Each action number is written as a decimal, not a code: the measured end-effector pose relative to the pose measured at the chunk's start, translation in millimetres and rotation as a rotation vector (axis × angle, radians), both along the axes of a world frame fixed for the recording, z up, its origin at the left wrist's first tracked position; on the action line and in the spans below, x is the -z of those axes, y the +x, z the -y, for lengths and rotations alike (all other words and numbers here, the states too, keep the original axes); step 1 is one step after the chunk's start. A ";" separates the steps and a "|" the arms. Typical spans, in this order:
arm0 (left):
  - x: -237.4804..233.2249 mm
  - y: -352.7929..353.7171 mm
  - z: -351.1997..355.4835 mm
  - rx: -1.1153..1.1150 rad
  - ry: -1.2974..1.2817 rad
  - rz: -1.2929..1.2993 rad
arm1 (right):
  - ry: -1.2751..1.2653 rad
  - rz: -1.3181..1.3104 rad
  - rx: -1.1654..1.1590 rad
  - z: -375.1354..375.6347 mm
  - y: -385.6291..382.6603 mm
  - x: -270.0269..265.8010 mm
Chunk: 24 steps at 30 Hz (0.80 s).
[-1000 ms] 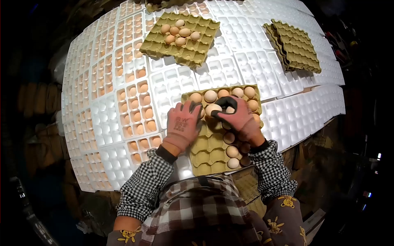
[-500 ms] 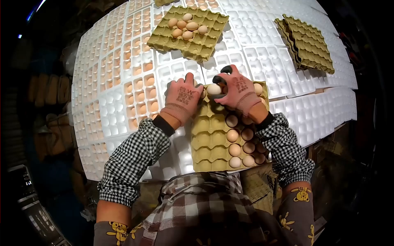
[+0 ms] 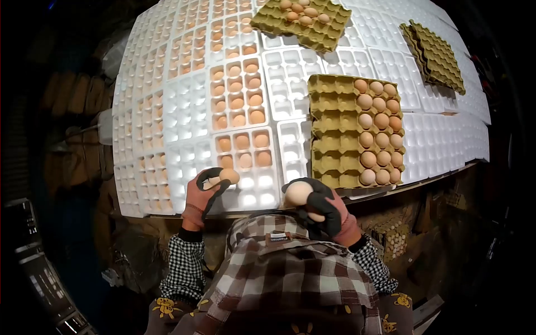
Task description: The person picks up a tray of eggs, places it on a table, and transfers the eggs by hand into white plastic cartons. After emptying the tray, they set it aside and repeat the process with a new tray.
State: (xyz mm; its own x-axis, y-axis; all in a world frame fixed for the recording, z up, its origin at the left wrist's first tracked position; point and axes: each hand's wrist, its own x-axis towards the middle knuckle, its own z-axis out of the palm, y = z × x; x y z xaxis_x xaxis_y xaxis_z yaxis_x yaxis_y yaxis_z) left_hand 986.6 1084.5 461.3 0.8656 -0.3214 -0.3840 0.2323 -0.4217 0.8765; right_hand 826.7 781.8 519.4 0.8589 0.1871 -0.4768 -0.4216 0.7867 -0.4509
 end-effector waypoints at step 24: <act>41.6 -60.0 -24.0 0.470 0.388 0.753 | -0.358 -0.006 0.181 -92.4 0.4 59.4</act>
State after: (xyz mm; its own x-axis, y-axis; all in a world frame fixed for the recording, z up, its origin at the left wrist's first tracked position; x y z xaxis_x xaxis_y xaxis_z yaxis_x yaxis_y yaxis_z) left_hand 926.6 1108.5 419.7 0.7434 -0.6656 0.0661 -0.5995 -0.6191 0.5073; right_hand 827.0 874.2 460.0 0.8596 -0.1458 -0.4898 -0.2945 0.6420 -0.7079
